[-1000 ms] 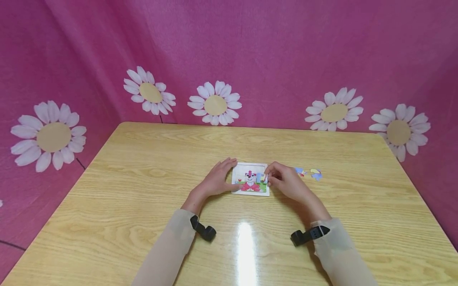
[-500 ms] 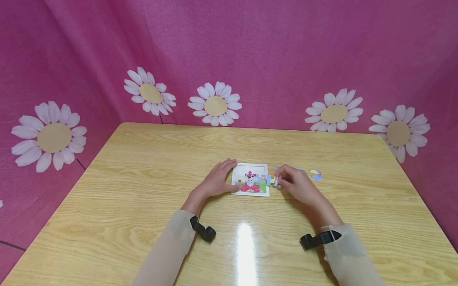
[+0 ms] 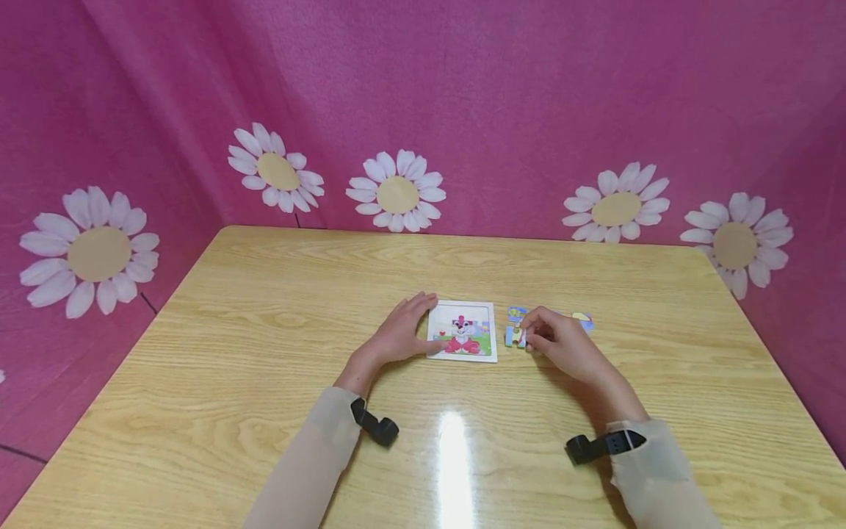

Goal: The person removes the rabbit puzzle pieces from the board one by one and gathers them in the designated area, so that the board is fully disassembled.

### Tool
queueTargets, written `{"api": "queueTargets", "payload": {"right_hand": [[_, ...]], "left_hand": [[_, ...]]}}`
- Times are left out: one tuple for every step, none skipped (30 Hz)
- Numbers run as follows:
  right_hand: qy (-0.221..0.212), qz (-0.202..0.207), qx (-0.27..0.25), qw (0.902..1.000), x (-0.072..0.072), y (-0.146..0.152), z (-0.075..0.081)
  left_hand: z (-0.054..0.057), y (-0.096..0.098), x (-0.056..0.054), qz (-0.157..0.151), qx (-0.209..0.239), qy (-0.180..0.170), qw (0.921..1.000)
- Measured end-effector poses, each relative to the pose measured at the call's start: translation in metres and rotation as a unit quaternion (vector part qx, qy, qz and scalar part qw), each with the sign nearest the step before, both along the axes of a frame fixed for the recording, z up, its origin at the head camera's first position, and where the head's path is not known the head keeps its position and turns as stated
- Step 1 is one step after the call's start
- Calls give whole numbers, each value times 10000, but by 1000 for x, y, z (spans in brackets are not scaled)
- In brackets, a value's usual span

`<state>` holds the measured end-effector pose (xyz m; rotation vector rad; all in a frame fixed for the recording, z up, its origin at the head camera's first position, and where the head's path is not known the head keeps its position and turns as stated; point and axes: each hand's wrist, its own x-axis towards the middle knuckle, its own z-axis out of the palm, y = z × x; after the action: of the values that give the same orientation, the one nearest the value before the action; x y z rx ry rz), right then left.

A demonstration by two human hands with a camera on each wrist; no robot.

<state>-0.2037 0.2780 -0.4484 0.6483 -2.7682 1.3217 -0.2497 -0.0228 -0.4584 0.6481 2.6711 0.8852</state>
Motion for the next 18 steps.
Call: {"api": "queueTargets", "payload": {"right_hand": [[-13, 7, -22, 10000, 0, 0, 0], [-33, 11, -50, 10000, 0, 0, 0], [-36, 18, -49, 10000, 0, 0, 0], [-37, 25, -43, 10000, 0, 1, 0], [-54, 31, -44, 10000, 0, 1, 0], [-62, 29, -35, 10000, 0, 1, 0], [-56, 18, -1, 10000, 0, 1, 0], [-30, -5, 55, 10000, 0, 1, 0], [15, -33, 131, 9999, 0, 1, 0], [64, -62, 203, 9998, -1, 1, 0], [119, -95, 280, 9995, -1, 2, -1], [191, -134, 360, 9991, -1, 2, -1], [258, -165, 433, 9986, -1, 2, -2], [311, -184, 482, 9982, -2, 3, -3], [344, -193, 516, 9979, -2, 3, -4], [361, -192, 532, 9977, -2, 3, -5], [380, -192, 542, 9976, -2, 4, -5], [391, -190, 548, 9975, -2, 4, -6]], "left_hand": [[0, 0, 0, -5, -4, -2, 10000], [0, 0, 0, -9, -1, -1, 10000], [0, 0, 0, -18, -3, -6, 10000], [1, 0, 0, -19, -3, -4, 10000], [1, -1, 0, -18, -6, -4, 10000], [1, -1, 0, -19, -15, 5, 10000], [1, -1, 0, -17, -9, 9, 10000], [1, -1, 0, -14, -12, 19, 10000], [1, -1, 0, -12, -15, 29, 10000], [1, -1, 0, -10, -11, 41, 10000], [1, -1, 0, -12, -11, 46, 10000], [1, -1, 0, -17, -11, 50, 10000], [0, -1, 0, -21, -5, 51, 10000], [0, -1, 0, -23, -3, 49, 10000], [0, -1, 0, -24, -3, 49, 10000], [0, -1, 0, -24, -2, 45, 10000], [0, -1, 0, -23, -7, 39, 10000], [1, -1, 0, -24, -12, 34, 10000]]}}
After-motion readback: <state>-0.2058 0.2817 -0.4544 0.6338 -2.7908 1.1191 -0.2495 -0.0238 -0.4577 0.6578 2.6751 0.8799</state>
